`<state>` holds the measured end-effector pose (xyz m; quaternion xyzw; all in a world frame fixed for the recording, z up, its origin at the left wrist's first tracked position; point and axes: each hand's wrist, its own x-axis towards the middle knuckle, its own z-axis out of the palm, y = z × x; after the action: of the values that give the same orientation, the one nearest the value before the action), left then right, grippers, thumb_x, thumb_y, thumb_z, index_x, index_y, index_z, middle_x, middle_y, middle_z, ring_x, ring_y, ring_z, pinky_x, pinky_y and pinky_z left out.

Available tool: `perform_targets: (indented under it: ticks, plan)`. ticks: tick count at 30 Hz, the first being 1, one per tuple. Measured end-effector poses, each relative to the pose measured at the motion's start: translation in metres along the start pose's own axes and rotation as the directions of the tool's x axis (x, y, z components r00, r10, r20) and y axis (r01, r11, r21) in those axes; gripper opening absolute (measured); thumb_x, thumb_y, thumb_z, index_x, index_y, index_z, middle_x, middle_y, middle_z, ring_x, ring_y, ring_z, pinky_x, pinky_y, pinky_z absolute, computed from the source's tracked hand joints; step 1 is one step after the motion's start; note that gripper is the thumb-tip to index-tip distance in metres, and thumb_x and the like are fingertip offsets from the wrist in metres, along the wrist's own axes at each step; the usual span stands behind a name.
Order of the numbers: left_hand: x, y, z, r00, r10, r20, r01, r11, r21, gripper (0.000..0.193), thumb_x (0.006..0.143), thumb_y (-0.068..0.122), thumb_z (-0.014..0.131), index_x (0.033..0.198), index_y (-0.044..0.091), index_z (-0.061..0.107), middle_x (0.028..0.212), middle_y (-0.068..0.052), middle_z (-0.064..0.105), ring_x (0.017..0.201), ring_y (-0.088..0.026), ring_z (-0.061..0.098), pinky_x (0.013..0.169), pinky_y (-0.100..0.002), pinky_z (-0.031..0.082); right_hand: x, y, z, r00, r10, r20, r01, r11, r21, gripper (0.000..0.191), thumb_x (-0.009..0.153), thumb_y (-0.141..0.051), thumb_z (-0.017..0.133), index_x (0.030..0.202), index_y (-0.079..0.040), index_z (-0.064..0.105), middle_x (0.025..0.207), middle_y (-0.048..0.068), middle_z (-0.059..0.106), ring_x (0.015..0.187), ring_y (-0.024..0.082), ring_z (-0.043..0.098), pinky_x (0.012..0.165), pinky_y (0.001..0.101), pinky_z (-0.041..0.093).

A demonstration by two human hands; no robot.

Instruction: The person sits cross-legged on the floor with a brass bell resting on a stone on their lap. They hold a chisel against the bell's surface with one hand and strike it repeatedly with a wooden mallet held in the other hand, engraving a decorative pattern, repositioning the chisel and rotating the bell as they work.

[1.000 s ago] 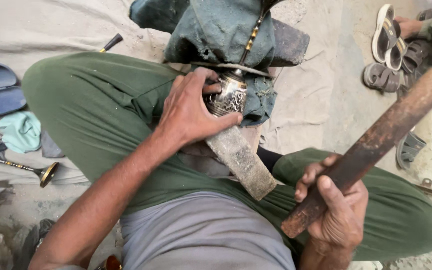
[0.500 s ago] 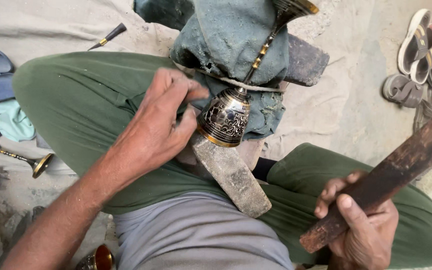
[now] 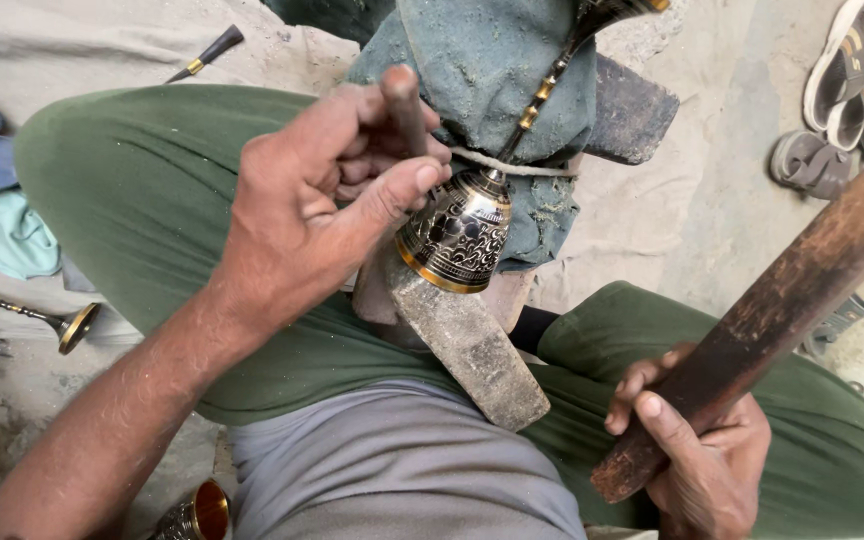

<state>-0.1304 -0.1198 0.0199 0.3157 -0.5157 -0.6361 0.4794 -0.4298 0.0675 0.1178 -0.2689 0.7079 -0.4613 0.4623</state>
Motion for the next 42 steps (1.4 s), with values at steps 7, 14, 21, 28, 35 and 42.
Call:
perform_targets:
  ticks: [7,14,21,28,35,42]
  plan:
    - [-0.010,-0.019,-0.018,1.000,-0.019,0.013,0.019,1.000,0.017,0.029,0.097,0.004,0.074,0.118,-0.007,0.057,0.109,-0.010,0.066,0.100,-0.010,0.069,0.085,-0.025,0.066,0.001,-0.005,0.029,0.999,0.036,-0.002,-0.036,0.996,-0.086,0.037,0.090,0.003,0.071,0.123,0.006,0.056,0.096,0.024,0.067,0.075,0.028,0.066,0.066,0.0377,0.055]
    - [-0.009,-0.014,-0.018,1.000,0.007,0.022,-0.013,0.963,0.271,0.040,0.089,0.007,0.082,0.127,0.003,0.069,0.098,-0.007,0.072,0.083,-0.012,0.072,0.074,-0.027,0.062,0.022,-0.037,0.058,0.994,0.052,0.093,-0.013,0.927,-0.374,0.036,0.085,0.001,0.077,0.115,0.008,0.058,0.093,0.021,0.070,0.075,0.023,0.067,0.068,0.0354,0.056]
    - [-0.006,-0.018,-0.016,0.992,0.052,0.116,-0.095,0.907,0.409,0.039,0.087,0.007,0.081,0.124,0.005,0.071,0.101,-0.010,0.074,0.080,-0.020,0.072,0.071,-0.032,0.059,0.054,-0.043,0.070,0.958,0.094,0.270,0.061,0.854,-0.516,0.057,0.080,0.003,0.071,0.135,0.007,0.057,0.137,0.018,0.066,0.119,0.029,0.067,0.102,0.0428,0.056]
    - [0.000,-0.024,-0.019,0.989,-0.034,0.141,-0.020,0.931,0.365,0.041,0.083,0.007,0.084,0.122,0.001,0.071,0.095,-0.010,0.073,0.073,-0.016,0.072,0.065,-0.030,0.059,0.061,0.011,0.099,0.929,0.150,0.340,-0.130,0.988,-0.079,0.071,0.078,0.007,0.071,0.145,0.006,0.047,0.162,0.026,0.044,0.147,0.037,0.048,0.124,0.0520,0.038]
    - [0.005,-0.010,0.000,0.992,0.057,0.115,-0.087,0.959,0.272,0.037,0.089,0.008,0.083,0.123,0.000,0.068,0.106,-0.011,0.072,0.085,-0.014,0.073,0.073,-0.023,0.062,0.056,0.031,0.053,0.963,0.224,0.150,-0.229,0.973,0.012,0.041,0.078,0.005,0.074,0.115,0.001,0.056,0.123,0.026,0.068,0.110,0.035,0.072,0.093,0.0479,0.063]
    - [0.010,-0.011,0.054,0.987,0.120,0.111,-0.151,0.931,0.333,0.047,0.093,0.008,0.085,0.135,0.005,0.064,0.098,-0.007,0.071,0.082,-0.011,0.071,0.076,-0.023,0.063,0.058,-0.020,0.002,0.993,-0.083,0.090,0.105,0.952,-0.286,0.051,0.082,0.000,0.069,0.131,-0.001,0.057,0.093,0.009,0.071,0.086,0.017,0.073,0.081,0.0310,0.062]
